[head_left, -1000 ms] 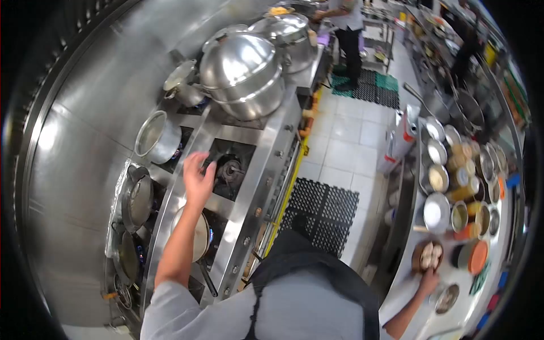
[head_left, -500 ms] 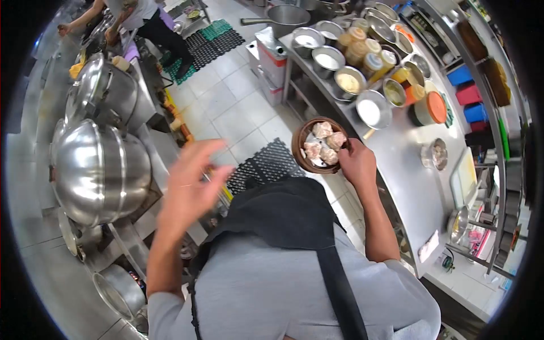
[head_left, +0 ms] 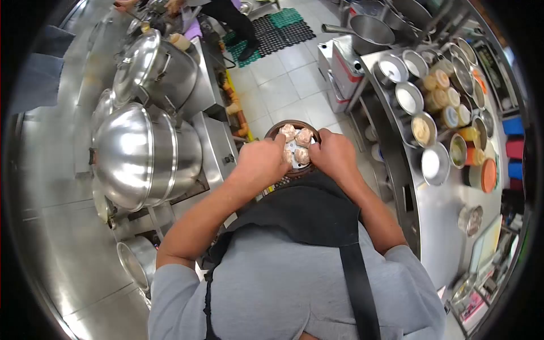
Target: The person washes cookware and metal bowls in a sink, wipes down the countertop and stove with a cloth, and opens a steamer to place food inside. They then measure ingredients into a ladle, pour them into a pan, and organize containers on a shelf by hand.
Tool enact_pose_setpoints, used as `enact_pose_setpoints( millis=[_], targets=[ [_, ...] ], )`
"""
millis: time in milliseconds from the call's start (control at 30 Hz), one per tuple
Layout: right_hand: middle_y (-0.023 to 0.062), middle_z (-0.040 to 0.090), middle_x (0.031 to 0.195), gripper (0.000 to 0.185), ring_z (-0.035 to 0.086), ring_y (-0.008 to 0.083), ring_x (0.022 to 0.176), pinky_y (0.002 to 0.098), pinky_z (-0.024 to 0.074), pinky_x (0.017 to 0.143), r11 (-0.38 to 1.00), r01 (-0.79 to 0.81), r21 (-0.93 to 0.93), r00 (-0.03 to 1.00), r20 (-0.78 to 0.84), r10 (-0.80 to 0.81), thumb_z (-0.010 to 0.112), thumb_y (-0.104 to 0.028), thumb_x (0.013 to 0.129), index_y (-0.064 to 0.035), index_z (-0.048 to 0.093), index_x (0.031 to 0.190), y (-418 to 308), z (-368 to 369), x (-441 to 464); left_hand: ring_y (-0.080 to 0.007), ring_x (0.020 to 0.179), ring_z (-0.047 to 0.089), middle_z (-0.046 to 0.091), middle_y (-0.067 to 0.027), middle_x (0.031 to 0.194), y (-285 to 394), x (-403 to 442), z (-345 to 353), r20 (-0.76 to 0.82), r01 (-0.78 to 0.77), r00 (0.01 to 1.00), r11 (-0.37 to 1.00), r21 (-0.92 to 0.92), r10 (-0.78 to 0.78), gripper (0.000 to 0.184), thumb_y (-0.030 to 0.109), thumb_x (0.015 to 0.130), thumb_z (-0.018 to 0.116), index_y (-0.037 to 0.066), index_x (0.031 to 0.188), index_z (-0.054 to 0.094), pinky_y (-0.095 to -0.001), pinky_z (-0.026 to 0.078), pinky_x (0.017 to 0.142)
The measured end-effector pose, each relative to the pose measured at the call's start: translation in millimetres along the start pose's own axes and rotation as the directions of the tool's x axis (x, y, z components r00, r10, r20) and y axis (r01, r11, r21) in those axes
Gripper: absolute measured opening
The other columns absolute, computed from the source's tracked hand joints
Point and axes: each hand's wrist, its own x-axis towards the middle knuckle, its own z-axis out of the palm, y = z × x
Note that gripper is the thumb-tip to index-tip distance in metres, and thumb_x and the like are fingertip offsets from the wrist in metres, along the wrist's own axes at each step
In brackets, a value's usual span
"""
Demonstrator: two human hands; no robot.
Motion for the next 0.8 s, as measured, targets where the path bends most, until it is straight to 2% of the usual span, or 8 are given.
enact_pose_setpoints(
  millis=[67,167,367,500,667,800],
  targets=[
    [0.0262,0.071,0.077,0.027,0.071,0.0433,0.073,0.0527,0.0576,0.072,0.997,0.061,-0.035,0.997,0.046,-0.060,0.061,-0.021,0.080,0.0031,0.069,0.089,2,7,21,-0.0392,0.080,0.071,0.071,-0.0170,0.082,-3,8,-2,0.007,0.018,1.000,1.000,-0.011,-0.018,0.038,0.028,0.082,0.077,0.003,0.105,0.059,-0.0505,0.057,0.070],
    [0.0266,0.069,0.075,0.026,0.069,0.0441,0.072,0.0536,0.0558,0.071,0.989,0.148,-0.016,0.984,0.100,-0.146,0.061,-0.022,0.080,0.0019,0.069,0.088,1,12,43,-0.0384,0.081,0.071,0.072,-0.0163,0.082,-13,22,2,0.032,0.046,0.998,0.999,-0.003,-0.046,0.034,0.026,0.082,0.076,0.005,0.106,0.064,-0.0506,0.057,0.070],
    [0.0244,0.070,0.073,0.022,0.071,0.0408,0.068,0.0497,0.0580,0.065,0.945,0.326,-0.025,0.917,0.253,-0.309,0.065,-0.019,0.081,0.0019,0.068,0.087,-3,17,69,-0.0375,0.084,0.072,0.074,-0.0162,0.086,-21,34,4,0.153,0.127,0.980,0.991,0.027,-0.130,0.029,0.027,0.082,0.075,0.010,0.106,0.071,-0.0497,0.057,0.074],
    [0.0241,0.070,0.073,0.023,0.071,0.0412,0.069,0.0505,0.0576,0.065,0.917,0.398,-0.012,0.882,0.281,-0.379,0.065,-0.020,0.081,0.0021,0.068,0.086,-9,24,80,-0.0377,0.088,0.072,0.074,-0.0180,0.089,-23,22,-13,0.199,0.178,0.967,0.981,-0.070,-0.162,0.034,0.028,0.082,0.076,0.010,0.111,0.071,-0.0490,0.057,0.078],
    [0.0265,0.069,0.076,0.025,0.069,0.0444,0.073,0.0537,0.0558,0.072,0.923,0.380,-0.061,0.882,0.324,-0.342,0.061,-0.021,0.080,0.0011,0.068,0.088,-38,26,91,-0.0370,0.091,0.072,0.074,-0.0181,0.092,-54,12,-4,0.090,0.146,0.987,0.975,-0.167,-0.132,0.038,0.029,0.083,0.076,0.010,0.115,0.071,-0.0482,0.057,0.080],
    [0.0273,0.068,0.076,0.026,0.069,0.0451,0.073,0.0549,0.0553,0.073,0.904,0.419,-0.086,0.867,0.334,-0.370,0.061,-0.022,0.080,0.0014,0.068,0.089,-60,35,95,-0.0372,0.090,0.072,0.074,-0.0177,0.092,-78,6,1,0.138,0.165,0.980,0.977,-0.136,-0.147,0.039,0.030,0.082,0.076,0.011,0.116,0.071,-0.0481,0.057,0.080]
  ],
)
